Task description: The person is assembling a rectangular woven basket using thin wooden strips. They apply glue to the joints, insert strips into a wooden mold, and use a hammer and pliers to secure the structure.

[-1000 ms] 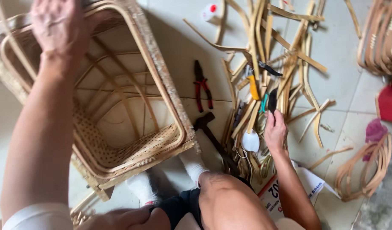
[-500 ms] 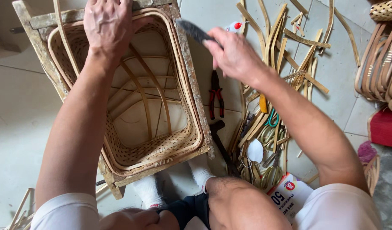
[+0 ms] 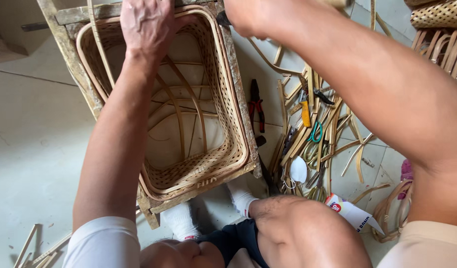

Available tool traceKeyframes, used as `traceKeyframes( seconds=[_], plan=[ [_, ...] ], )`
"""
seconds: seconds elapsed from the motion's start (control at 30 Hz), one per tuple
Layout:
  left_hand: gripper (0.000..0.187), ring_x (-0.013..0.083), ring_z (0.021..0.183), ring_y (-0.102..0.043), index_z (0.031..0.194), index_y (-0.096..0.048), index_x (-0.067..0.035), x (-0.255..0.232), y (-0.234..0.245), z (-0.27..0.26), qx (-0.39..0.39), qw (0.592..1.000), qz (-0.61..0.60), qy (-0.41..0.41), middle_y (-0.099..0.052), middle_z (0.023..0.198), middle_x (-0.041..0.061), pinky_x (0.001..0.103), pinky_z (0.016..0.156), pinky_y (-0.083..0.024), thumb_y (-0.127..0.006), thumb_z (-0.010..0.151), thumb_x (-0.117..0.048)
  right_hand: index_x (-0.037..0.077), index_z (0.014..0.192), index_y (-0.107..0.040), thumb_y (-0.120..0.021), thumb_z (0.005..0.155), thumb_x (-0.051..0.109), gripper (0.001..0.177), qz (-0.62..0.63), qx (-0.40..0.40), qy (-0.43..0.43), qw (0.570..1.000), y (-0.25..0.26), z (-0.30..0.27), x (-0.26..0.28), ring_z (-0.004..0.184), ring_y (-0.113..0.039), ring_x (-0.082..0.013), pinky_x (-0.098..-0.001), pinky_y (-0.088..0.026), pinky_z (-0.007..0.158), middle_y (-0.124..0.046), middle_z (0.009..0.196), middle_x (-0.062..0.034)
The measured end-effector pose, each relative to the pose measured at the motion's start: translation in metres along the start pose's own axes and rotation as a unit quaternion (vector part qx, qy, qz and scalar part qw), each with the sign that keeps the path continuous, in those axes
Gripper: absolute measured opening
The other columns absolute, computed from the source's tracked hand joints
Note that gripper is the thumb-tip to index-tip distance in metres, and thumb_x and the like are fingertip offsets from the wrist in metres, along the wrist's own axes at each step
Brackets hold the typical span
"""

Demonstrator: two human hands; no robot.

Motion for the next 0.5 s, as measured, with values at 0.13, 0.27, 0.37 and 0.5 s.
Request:
traceKeyframes(
  seconds=[0.13,0.27,0.37,0.5],
  plan=[
    [0.082,0.0150,0.073,-0.063,0.118,-0.068,-0.012,0.000,-0.003,0.005,-0.020,1.000,-0.012,0.005,-0.067,0.085,0.004,0.034,0.064,-0.053,-0.057,0.090,-0.088,0.000,0.099,-0.069,-0.052,0.108,0.025,0.031,0.012,0.055,0.042,0.998,0.005,0.001,-0.009,0.052,-0.067,-0.0255,-0.0429,-0.055,0.049,-0.071,0.066,-0.0155],
    [0.081,0.0143,0.074,-0.063,0.121,-0.067,-0.012,-0.002,-0.001,0.002,-0.048,0.999,-0.023,0.005,-0.068,0.088,0.004,0.033,0.066,-0.053,-0.060,0.092,-0.088,0.007,0.101,-0.074,-0.057,0.108,0.032,0.031,0.079,-0.003,0.104,0.991,0.022,-0.040,-0.027,0.052,-0.063,-0.0211,-0.0419,-0.050,0.054,-0.070,0.065,-0.0089],
    [0.079,0.0156,0.070,-0.062,0.115,-0.068,-0.008,-0.004,-0.018,0.001,0.044,0.998,-0.044,0.011,-0.067,0.085,0.005,0.034,0.060,-0.052,-0.058,0.093,-0.083,0.005,0.099,-0.075,-0.059,0.110,0.032,0.033,0.131,-0.034,0.131,0.982,0.017,-0.050,-0.026,0.054,-0.062,-0.0196,-0.0413,-0.050,0.057,-0.068,0.065,-0.0099],
    [0.075,0.0149,0.067,-0.063,0.110,-0.069,-0.013,-0.001,0.003,0.001,-0.014,0.999,-0.044,0.011,-0.067,0.080,0.002,0.033,0.054,-0.050,-0.065,0.091,-0.086,0.005,0.097,-0.075,-0.059,0.110,0.034,0.035,0.181,-0.055,0.136,0.972,0.012,-0.054,-0.035,0.055,-0.063,-0.0180,-0.0395,-0.051,0.058,-0.066,0.064,-0.0074]
  ],
)
Point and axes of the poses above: each hand's wrist, its own z-axis towards the middle knuckle, its own y-axis out of the back of the hand, x = y × z, the point moved 10 cm from there along z, towards the middle knuckle
